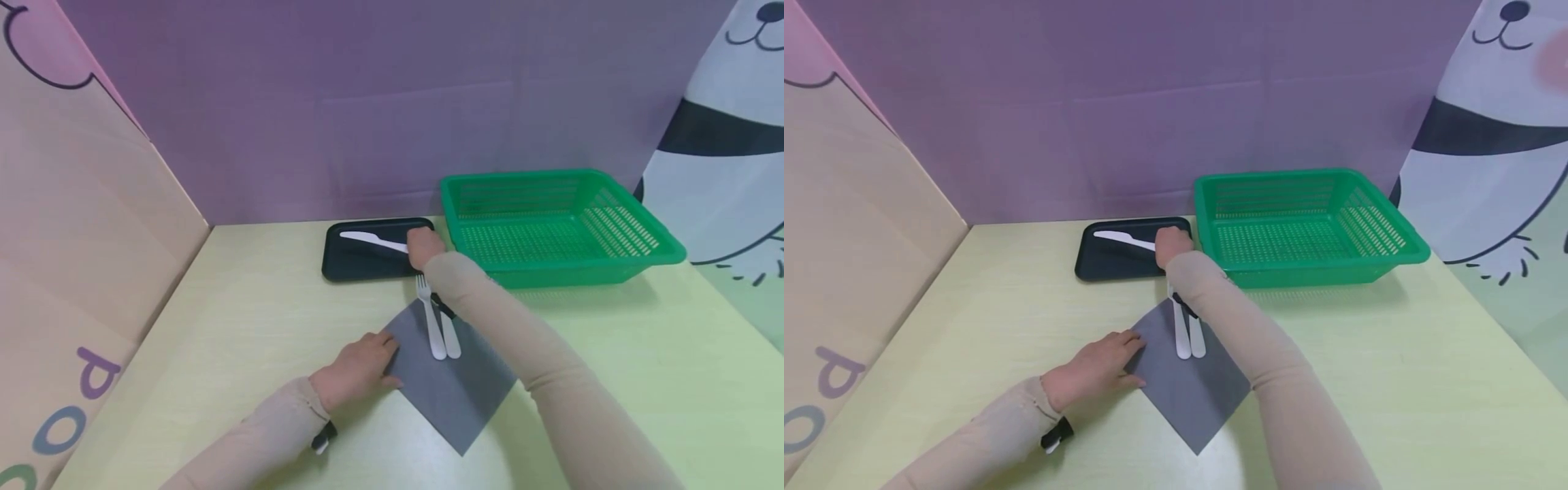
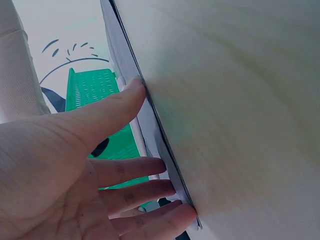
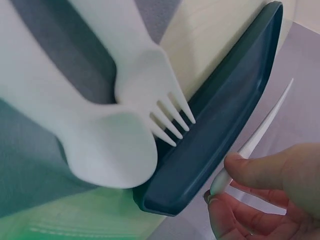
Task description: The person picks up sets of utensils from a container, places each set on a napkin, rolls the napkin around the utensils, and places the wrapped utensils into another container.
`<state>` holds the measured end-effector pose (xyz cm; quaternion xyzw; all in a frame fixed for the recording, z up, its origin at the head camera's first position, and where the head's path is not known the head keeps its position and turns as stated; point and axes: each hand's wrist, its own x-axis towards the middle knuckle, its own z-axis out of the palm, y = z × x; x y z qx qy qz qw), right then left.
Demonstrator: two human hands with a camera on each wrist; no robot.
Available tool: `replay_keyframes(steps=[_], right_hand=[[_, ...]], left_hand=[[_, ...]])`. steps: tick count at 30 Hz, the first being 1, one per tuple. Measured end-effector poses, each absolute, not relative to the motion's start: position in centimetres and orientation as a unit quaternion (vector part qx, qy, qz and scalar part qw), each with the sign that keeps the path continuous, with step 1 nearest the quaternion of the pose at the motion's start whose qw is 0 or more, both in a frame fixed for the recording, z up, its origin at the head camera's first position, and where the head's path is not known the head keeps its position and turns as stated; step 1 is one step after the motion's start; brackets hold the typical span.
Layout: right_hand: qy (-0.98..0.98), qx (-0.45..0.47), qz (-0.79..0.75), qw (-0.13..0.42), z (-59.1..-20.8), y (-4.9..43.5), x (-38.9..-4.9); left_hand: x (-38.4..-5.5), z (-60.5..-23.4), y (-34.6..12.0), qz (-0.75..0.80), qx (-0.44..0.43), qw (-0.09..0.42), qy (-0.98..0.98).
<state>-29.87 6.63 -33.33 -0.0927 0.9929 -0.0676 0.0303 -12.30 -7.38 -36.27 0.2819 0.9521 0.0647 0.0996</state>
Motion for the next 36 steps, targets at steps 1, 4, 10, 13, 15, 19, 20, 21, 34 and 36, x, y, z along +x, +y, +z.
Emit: replay_keyframes(steps=[1,4,10,13,15,19,20,21,34,36], right_hand=[[0.993,-0.094,-0.065,0.029,-33.2,6.7,-29.8],[0.993,-0.092,-0.061,0.033,-32.8,6.7,-29.8],[0.992,-0.107,-0.057,0.043,-32.3,6.9,-29.6],[0.990,-0.119,-0.059,0.048,-32.1,7.0,-29.6],[0.989,-0.126,-0.057,0.048,-32.0,7.1,-29.5],[0.988,-0.134,-0.056,0.054,-31.7,7.2,-29.2],[0.987,-0.138,-0.055,0.054,-31.5,7.3,-29.1],[0.987,-0.140,-0.055,0.055,-31.4,7.3,-29.0],[0.984,-0.157,-0.050,0.060,-31.1,7.5,-28.5],[0.984,-0.157,-0.050,0.063,-31.0,7.5,-28.4]], left_hand=[[-12.3,-36.3,-7.4,0.064,0.282,0.100,0.952],[-12.3,-36.3,-7.4,0.064,0.281,0.100,0.952],[-12.4,-36.1,-7.4,0.060,0.281,0.102,0.952],[-12.4,-36.1,-7.4,0.063,0.283,0.099,0.952],[-12.3,-36.1,-7.4,0.065,0.285,0.096,0.952],[-12.3,-36.2,-7.4,0.065,0.284,0.099,0.951],[-12.3,-36.2,-7.4,0.065,0.284,0.101,0.951],[-12.3,-36.2,-7.4,0.066,0.284,0.102,0.951],[-12.5,-36.2,-7.4,0.068,0.283,0.109,0.950],[-12.4,-36.2,-7.4,0.070,0.284,0.107,0.950]])
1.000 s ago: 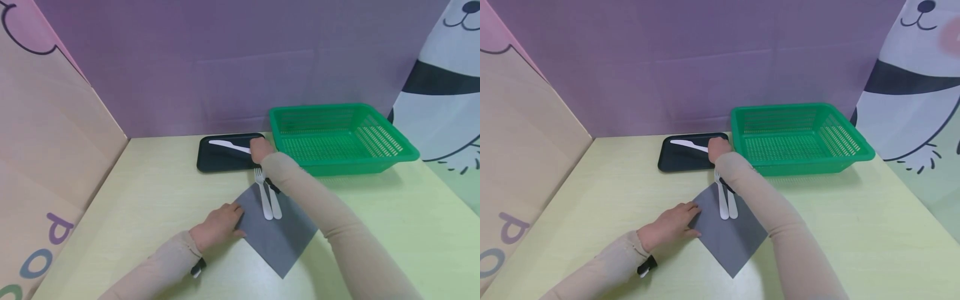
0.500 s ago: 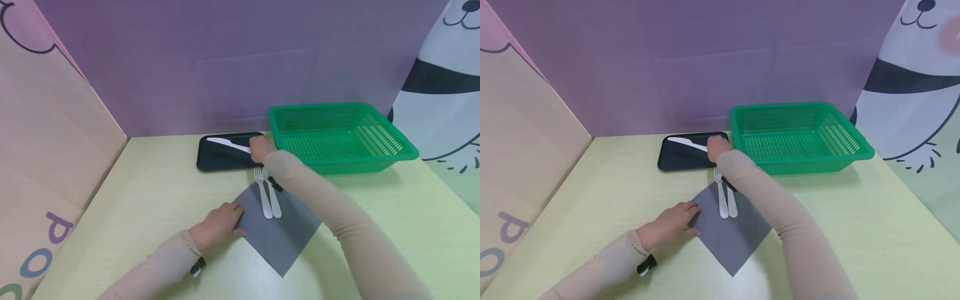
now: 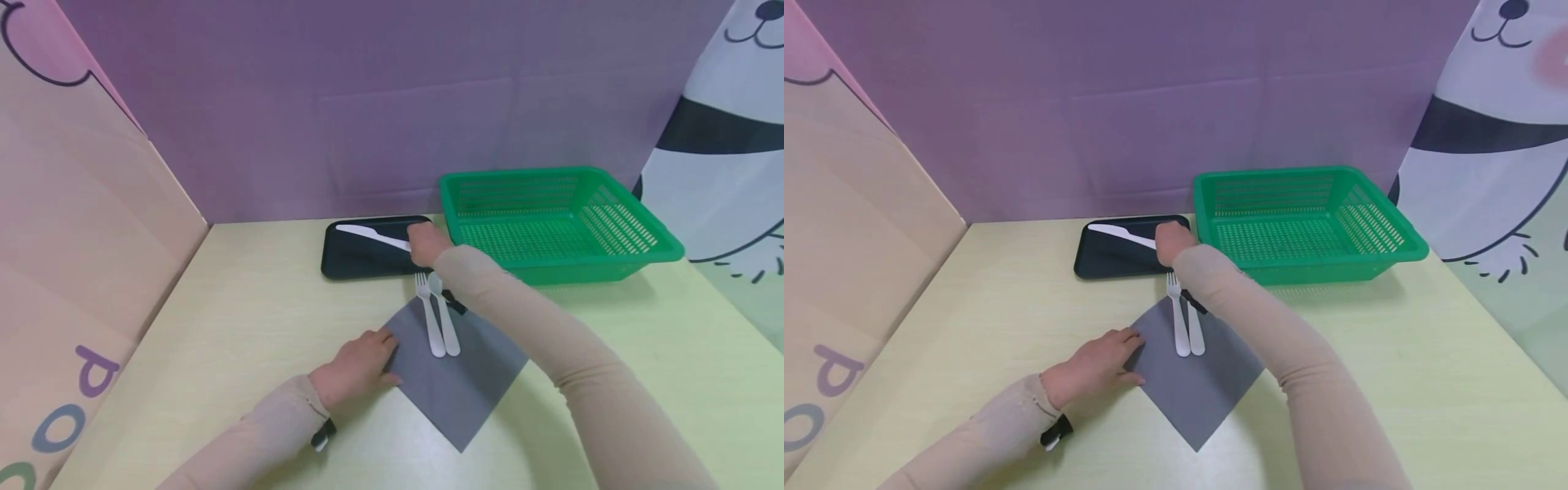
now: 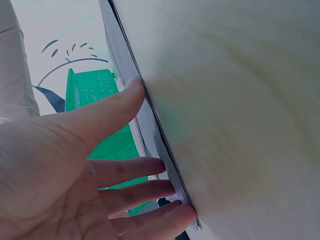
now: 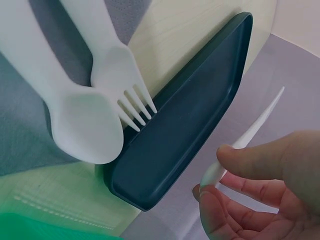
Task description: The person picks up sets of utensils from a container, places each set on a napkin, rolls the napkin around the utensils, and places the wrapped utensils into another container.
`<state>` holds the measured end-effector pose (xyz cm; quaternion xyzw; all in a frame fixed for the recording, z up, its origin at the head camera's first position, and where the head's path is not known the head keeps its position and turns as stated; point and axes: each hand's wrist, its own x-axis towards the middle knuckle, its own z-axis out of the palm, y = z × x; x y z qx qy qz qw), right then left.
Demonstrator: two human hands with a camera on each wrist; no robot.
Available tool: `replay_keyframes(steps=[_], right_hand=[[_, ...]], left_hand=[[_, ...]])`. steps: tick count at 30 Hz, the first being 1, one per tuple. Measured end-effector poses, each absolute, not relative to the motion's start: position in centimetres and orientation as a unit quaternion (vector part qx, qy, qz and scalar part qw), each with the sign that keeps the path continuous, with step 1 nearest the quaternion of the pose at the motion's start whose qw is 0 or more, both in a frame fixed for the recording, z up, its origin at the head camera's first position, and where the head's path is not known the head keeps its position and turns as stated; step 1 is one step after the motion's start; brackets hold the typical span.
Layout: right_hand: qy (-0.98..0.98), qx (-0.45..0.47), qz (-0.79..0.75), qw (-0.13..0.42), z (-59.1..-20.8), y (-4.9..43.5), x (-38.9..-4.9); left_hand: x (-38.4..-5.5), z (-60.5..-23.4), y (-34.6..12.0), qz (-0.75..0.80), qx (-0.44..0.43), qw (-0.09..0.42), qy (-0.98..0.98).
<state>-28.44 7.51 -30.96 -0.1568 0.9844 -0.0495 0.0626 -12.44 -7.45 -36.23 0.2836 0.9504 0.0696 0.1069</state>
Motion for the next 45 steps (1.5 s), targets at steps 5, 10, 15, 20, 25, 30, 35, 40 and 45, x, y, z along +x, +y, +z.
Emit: replay_keyframes(steps=[5,10,15,20,25,30,35,40,45], right_hand=[[0.986,-0.136,-0.061,0.078,-30.6,7.8,-28.4],[0.986,-0.127,-0.067,0.080,-30.4,8.1,-28.4],[0.986,-0.134,-0.064,0.079,-30.3,8.4,-28.3],[0.985,-0.137,-0.073,0.080,-30.0,8.5,-28.2],[0.985,-0.136,-0.072,0.083,-29.6,8.5,-27.9],[0.983,-0.135,-0.079,0.092,-29.2,8.6,-27.3],[0.982,-0.142,-0.088,0.093,-28.9,8.8,-26.9],[0.980,-0.137,-0.099,0.102,-28.8,8.9,-26.8],[0.980,-0.130,-0.103,0.112,-28.9,9.0,-26.7]], left_hand=[[-12.3,-36.2,-7.5,0.075,0.285,0.101,0.950],[-12.3,-36.1,-7.5,0.079,0.284,0.103,0.950],[-12.3,-36.1,-7.5,0.080,0.282,0.105,0.950],[-12.3,-36.2,-7.5,0.080,0.281,0.104,0.951],[-12.3,-36.3,-7.5,0.077,0.282,0.101,0.951],[-12.3,-36.4,-7.5,0.077,0.284,0.099,0.950],[-12.3,-36.3,-7.5,0.078,0.287,0.097,0.950],[-12.3,-36.3,-7.5,0.076,0.285,0.101,0.950],[-12.3,-36.3,-7.5,0.077,0.282,0.107,0.950]])
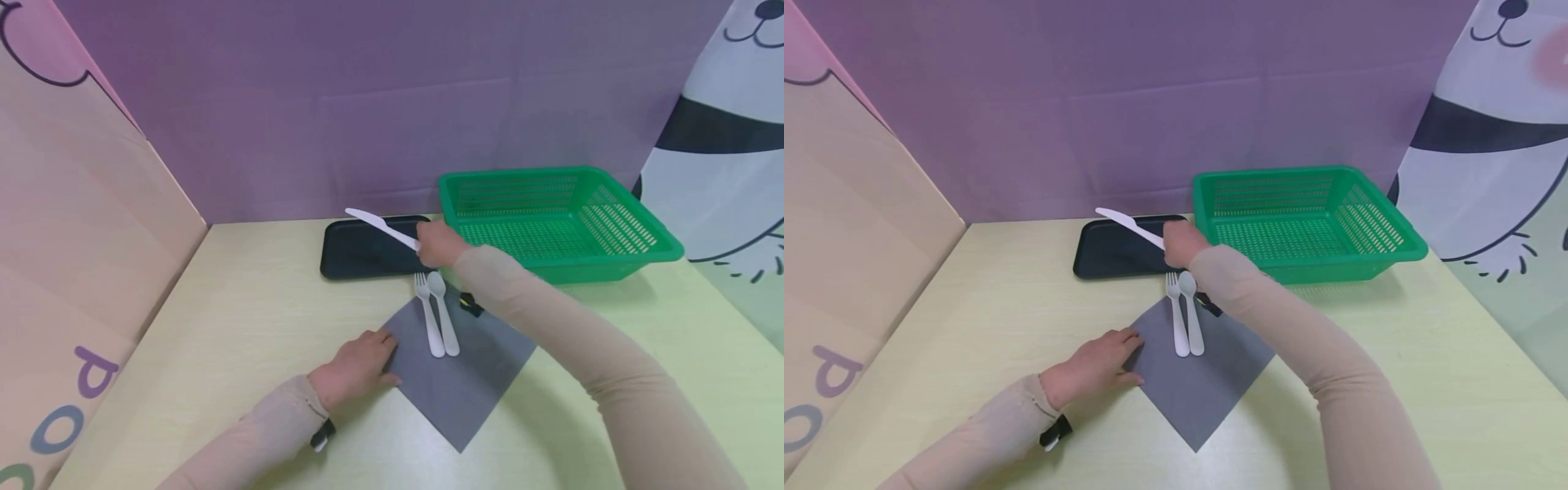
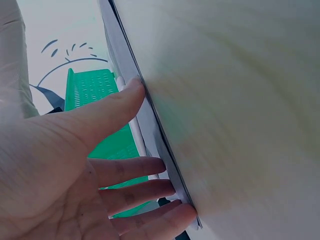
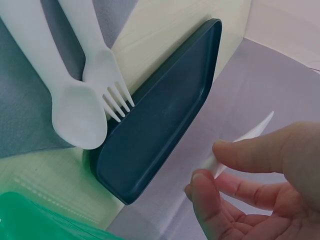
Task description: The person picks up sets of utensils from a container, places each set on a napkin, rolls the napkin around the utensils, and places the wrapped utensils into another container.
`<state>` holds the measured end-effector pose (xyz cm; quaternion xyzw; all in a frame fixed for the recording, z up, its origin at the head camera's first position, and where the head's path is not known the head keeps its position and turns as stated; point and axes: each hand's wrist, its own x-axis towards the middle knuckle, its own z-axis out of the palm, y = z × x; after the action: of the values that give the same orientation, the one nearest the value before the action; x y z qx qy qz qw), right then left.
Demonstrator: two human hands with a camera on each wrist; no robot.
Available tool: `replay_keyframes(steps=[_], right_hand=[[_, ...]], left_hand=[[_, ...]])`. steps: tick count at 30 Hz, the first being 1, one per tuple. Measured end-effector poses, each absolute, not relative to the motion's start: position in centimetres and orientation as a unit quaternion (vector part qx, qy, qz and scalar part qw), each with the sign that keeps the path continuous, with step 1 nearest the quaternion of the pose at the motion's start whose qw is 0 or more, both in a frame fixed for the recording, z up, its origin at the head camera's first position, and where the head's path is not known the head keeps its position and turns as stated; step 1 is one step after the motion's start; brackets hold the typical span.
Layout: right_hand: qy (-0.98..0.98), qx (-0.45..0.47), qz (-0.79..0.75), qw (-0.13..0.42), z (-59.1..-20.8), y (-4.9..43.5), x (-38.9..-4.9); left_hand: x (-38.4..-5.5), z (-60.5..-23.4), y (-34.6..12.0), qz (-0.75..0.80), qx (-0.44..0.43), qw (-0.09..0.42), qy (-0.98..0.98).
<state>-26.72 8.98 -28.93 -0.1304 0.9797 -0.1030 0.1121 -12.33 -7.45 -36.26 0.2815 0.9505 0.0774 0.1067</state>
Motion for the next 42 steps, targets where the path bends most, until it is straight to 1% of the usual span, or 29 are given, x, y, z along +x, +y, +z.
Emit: replay_keyframes(steps=[16,21,31,42], right_hand=[[0.976,-0.130,-0.104,0.137,-28.3,9.6,-25.8],[0.976,-0.140,-0.101,0.135,-28.2,9.9,-25.7],[0.972,-0.188,-0.099,0.103,-27.9,10.4,-25.1],[0.970,-0.173,-0.119,0.123,-27.6,10.8,-24.3]], left_hand=[[-12.5,-36.3,-7.3,0.070,0.279,0.110,0.951],[-12.6,-36.3,-7.3,0.066,0.283,0.106,0.951],[-12.6,-36.0,-7.3,0.065,0.281,0.107,0.951],[-12.5,-36.1,-7.3,0.070,0.278,0.113,0.951]])
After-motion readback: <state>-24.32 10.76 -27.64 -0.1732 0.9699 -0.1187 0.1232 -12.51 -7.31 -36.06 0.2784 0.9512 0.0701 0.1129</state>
